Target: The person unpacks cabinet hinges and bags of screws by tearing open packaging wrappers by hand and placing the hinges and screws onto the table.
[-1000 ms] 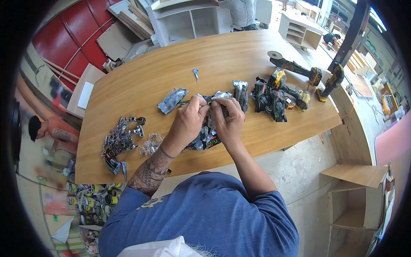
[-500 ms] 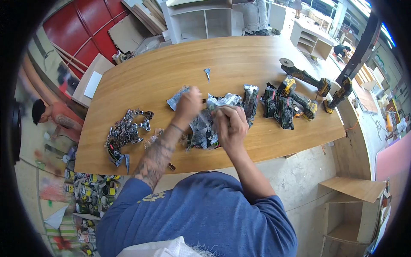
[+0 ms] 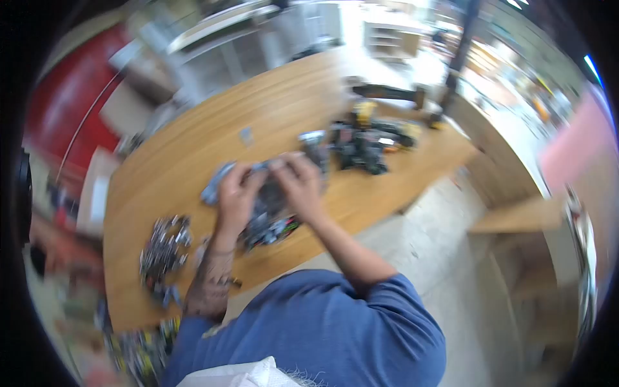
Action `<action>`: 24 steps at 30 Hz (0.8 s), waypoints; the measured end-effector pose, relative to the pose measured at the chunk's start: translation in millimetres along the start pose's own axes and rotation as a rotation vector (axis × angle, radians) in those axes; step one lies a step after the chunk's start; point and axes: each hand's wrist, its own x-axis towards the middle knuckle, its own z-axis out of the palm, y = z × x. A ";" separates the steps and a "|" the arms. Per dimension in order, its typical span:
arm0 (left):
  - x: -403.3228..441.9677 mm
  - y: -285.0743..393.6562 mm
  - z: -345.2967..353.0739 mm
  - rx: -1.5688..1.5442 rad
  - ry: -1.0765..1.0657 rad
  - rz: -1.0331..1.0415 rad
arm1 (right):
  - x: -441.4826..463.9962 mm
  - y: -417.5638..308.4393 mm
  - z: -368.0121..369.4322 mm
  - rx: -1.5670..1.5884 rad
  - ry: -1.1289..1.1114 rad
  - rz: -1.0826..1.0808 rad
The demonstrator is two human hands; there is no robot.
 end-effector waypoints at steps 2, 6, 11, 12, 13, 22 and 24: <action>-3.2 -2.4 7.0 -0.037 0.105 0.069 | -0.4 1.1 8.0 0.107 0.064 -0.010; -21.6 -4.0 25.1 0.204 0.037 0.140 | 2.7 11.8 11.5 0.527 0.184 0.247; -42.1 -6.1 28.5 0.250 -0.001 0.189 | 26.4 46.6 -14.7 0.212 0.439 0.178; -54.7 3.7 30.0 0.234 -0.041 0.204 | 40.5 47.5 -32.8 0.324 0.597 0.239; -66.9 2.7 29.9 0.211 -0.076 0.171 | 57.8 48.0 -56.4 0.439 0.750 0.305; -40.4 -10.5 -15.3 0.212 0.021 0.078 | 53.2 53.8 -143.9 0.797 0.426 0.133; -24.6 -13.8 -14.2 0.199 -0.006 0.128 | 44.0 45.4 -117.8 0.810 0.300 0.157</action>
